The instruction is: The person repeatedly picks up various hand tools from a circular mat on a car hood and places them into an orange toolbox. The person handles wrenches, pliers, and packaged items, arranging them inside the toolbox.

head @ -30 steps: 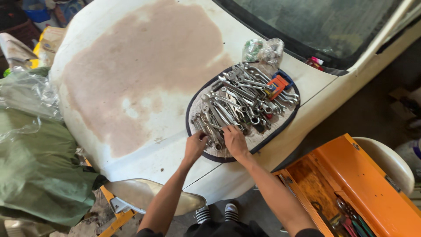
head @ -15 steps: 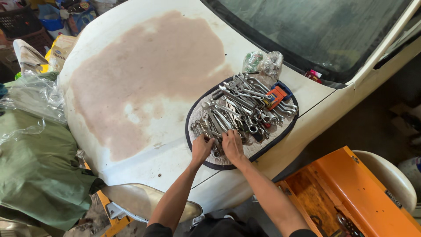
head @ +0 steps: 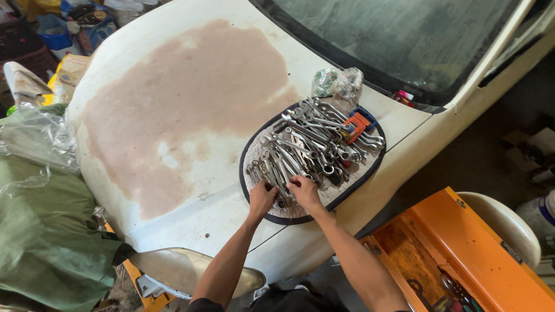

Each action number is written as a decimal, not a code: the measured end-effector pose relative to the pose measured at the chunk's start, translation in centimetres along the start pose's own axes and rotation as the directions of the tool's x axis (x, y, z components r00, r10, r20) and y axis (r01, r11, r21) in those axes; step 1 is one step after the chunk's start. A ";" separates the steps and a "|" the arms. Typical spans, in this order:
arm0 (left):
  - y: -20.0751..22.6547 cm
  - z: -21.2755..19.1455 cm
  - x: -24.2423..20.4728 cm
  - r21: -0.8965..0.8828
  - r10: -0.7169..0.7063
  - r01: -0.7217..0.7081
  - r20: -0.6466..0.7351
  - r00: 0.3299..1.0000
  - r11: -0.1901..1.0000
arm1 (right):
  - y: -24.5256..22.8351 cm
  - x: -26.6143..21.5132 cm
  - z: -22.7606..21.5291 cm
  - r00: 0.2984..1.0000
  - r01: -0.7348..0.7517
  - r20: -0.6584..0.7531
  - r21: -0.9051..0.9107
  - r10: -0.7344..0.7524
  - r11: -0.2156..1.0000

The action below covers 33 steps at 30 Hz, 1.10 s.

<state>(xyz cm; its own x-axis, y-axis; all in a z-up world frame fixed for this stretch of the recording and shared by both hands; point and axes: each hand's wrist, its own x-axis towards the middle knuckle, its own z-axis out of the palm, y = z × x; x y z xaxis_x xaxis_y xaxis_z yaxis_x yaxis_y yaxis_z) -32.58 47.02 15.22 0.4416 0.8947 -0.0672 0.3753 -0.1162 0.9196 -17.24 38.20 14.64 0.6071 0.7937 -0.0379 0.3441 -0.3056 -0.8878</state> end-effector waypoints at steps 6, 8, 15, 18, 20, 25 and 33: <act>1.8 -0.7 -0.9 -0.031 -0.146 0.147 0.010 0.989 0.989 | 2.0 0.1 -1.5 0.968 -0.227 0.227 0.627 0.104 0.745; 2.3 -0.6 -0.4 0.117 -0.078 0.086 -0.068 0.995 0.989 | 2.1 -0.4 -1.6 0.975 -0.195 0.207 0.608 0.084 0.770; 2.4 -0.3 1.0 -0.005 -0.156 0.156 0.032 0.987 0.988 | 2.9 -2.3 -1.7 0.992 -0.107 0.115 0.539 0.053 0.836; 2.6 0.0 2.3 -0.004 0.136 -0.136 0.029 0.990 0.991 | 3.4 -2.0 -1.5 0.999 -0.044 0.008 0.448 0.045 0.893; 3.0 0.4 3.7 -0.053 0.106 -0.103 0.058 0.993 0.993 | 3.5 -1.7 -1.6 0.997 -0.058 -0.013 0.466 0.072 0.883; 3.6 1.1 5.9 -0.078 -0.029 0.033 0.053 0.998 0.996 | 3.4 -1.5 -1.6 0.996 -0.069 -0.018 0.450 0.087 0.890; 4.3 2.0 5.5 0.234 0.080 -0.060 -0.078 0.994 0.970 | 3.9 -2.1 -2.1 0.986 -0.163 0.040 0.492 0.165 0.855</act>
<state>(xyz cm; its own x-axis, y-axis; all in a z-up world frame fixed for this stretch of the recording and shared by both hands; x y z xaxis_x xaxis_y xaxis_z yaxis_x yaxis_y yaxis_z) -26.96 50.55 18.04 0.4053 0.9134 0.0369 0.5283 -0.2670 0.8060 -15.66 34.28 12.19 0.6264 0.7530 -0.2018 -0.1573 -0.1315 -0.9788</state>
